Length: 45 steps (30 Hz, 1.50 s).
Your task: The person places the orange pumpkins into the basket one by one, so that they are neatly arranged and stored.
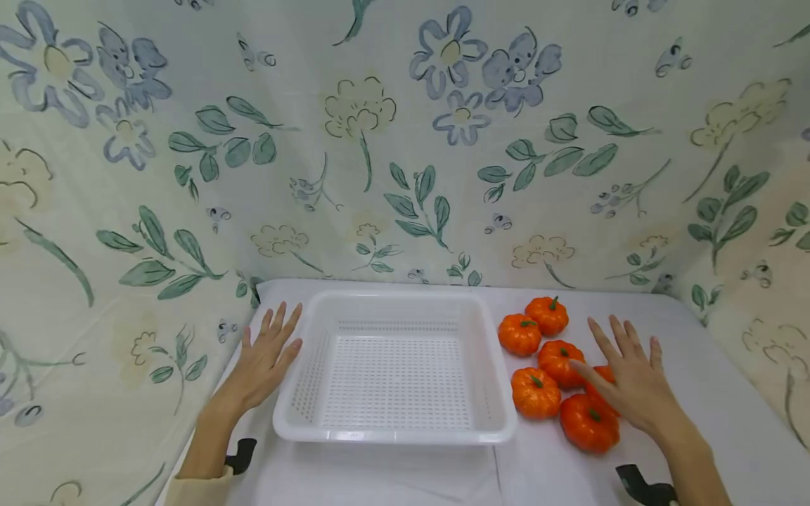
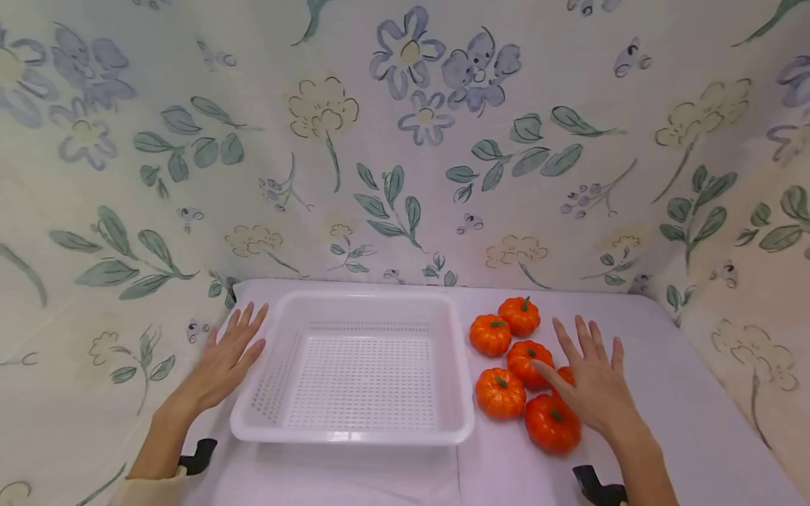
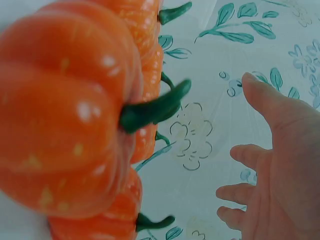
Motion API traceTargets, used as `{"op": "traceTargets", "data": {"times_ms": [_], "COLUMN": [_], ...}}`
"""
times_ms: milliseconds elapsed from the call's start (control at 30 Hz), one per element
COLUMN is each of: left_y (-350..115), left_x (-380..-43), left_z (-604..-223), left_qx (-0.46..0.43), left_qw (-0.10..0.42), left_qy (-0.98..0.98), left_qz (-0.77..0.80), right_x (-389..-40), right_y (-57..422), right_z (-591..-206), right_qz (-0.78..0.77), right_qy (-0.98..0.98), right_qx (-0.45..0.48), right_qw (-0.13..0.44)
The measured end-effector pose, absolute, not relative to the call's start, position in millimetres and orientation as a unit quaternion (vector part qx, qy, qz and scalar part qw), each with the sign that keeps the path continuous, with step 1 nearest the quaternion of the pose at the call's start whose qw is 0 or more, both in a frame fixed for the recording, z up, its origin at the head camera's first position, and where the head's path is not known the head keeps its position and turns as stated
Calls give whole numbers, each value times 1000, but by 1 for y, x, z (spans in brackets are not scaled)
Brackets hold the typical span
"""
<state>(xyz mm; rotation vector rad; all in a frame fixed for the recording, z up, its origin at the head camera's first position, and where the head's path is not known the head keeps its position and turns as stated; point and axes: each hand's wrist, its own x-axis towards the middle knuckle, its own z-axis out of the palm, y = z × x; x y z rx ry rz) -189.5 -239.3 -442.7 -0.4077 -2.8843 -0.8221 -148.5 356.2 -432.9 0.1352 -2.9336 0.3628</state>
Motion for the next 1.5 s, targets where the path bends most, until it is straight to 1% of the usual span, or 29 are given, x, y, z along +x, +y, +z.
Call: {"op": "traceTargets", "data": {"times_ms": [233,400,733,867,933,1033,1267,1500], "left_y": [-244,-245,-242,-241,-240,-238,-234,-231], "left_x": [-194,-195,-189,-186,-186,-186,-188,-189], "left_z": [-453,-461,-465,-469,-470,-474,-477,-476], "left_qx": [-147,-148,-127,-120,-119,-121,-132,-137], "left_qw": [8,-13,-25,-39,-47,-58,-65,-75], "left_qy": [-922,-910,-901,-886,-873,-855,-829,-814], "left_qz": [-357,-386,-415,-447,-470,-500,-540,-559], "right_x": [-145,-139,-131,-131,-131,-130,-129,-126], "right_y": [374,390,431,436,436,435,427,424], "right_z": [-438,-445,-462,-466,-469,-475,-480,-483], "right_qz": [148,157,167,195,215,240,251,255], "right_qy": [-986,-986,-986,-980,-975,-969,-965,-965], "right_qx": [31,17,-17,-27,-28,-26,-54,-53], "right_qw": [71,61,-3,-39,-48,-44,-61,-45]}}
